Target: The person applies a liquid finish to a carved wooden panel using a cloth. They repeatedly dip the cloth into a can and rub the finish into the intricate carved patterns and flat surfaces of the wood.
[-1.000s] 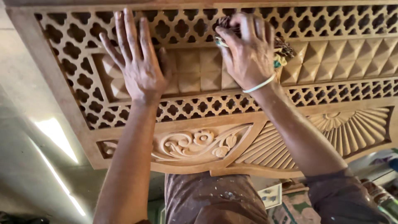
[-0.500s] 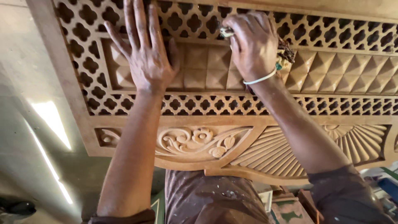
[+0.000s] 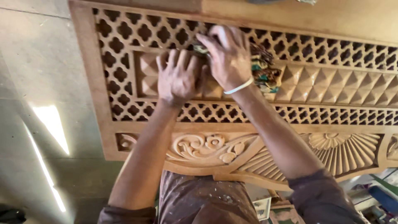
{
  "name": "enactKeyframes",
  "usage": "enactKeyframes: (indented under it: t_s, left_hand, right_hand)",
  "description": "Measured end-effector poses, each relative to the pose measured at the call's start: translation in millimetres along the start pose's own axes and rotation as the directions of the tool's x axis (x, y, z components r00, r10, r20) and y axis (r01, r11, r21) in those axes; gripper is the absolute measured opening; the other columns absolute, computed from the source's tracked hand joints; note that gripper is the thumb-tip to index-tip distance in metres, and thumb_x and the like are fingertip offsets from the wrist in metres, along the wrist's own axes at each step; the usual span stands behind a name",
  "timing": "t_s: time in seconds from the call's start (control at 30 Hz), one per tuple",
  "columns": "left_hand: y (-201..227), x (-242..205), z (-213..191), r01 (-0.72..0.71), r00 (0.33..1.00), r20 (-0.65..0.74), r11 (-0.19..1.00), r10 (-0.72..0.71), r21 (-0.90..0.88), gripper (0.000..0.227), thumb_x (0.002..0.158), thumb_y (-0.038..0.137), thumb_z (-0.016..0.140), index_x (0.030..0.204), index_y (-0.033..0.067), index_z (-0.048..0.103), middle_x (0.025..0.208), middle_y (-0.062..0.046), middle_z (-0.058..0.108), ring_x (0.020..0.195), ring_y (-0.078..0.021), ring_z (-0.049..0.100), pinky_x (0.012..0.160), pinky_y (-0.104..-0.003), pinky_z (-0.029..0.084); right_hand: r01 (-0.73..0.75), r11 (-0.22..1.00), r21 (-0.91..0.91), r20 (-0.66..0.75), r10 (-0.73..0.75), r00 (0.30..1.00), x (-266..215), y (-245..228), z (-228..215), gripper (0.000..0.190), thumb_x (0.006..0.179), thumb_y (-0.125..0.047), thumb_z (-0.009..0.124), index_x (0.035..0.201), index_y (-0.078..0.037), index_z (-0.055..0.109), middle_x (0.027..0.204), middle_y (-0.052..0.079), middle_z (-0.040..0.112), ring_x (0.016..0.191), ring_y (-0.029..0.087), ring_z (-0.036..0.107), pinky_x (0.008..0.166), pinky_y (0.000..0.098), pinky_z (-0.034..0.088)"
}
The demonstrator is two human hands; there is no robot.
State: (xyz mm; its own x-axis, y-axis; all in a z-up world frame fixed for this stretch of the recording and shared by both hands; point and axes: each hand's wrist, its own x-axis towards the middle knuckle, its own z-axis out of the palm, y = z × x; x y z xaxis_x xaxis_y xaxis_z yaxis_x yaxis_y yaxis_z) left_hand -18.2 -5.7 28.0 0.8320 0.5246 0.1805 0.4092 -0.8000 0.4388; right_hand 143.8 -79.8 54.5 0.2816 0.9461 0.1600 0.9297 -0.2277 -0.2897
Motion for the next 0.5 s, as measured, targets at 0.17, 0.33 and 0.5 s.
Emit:
enactKeyframes:
  t_s: [0.17, 0.33, 0.5]
  left_hand:
    - [-7, 7, -10, 0.075, 0.997, 0.009, 0.99, -0.074, -0.118, 0.024, 0.099, 0.033, 0.062, 0.089, 0.0116, 0.064, 0.091, -0.01, 0.061, 0.093, -0.0278, 0.058, 0.083, -0.053, 0.043]
    - [-15, 3, -14, 0.04, 0.999, -0.026, 0.973, -0.047, -0.225, 0.024, 0.093, 0.033, 0.066, 0.083, 0.0118, 0.062, 0.088, -0.008, 0.061, 0.091, -0.0266, 0.058, 0.081, -0.051, 0.043]
    - [-24, 10, -18, 0.041, 0.998, -0.036, 0.95, -0.055, -0.31, 0.019, 0.094, 0.031, 0.067, 0.087, 0.0137, 0.065, 0.092, -0.005, 0.064, 0.093, -0.0253, 0.059, 0.086, -0.05, 0.044]
  right_hand:
    - [-0.044, 0.998, 0.053, 0.048, 0.041, 0.998, 5, -2, -4, 0.028, 0.09, -0.005, 0.081, 0.116, -0.011, 0.075, 0.114, 0.008, 0.067, 0.107, 0.026, 0.062, 0.096, 0.0431, 0.052]
    - [-0.094, 0.984, 0.148, -0.063, 0.104, 0.993, 23, -14, 12, 0.028, 0.09, -0.002, 0.077, 0.117, -0.009, 0.071, 0.119, 0.006, 0.064, 0.114, 0.025, 0.061, 0.099, 0.0414, 0.053]
    - [-0.086, 0.99, -0.109, 0.066, 0.093, 0.993, 44, -22, 14, 0.03, 0.083, -0.006, 0.079, 0.112, -0.012, 0.074, 0.108, 0.009, 0.063, 0.104, 0.027, 0.06, 0.093, 0.0449, 0.049]
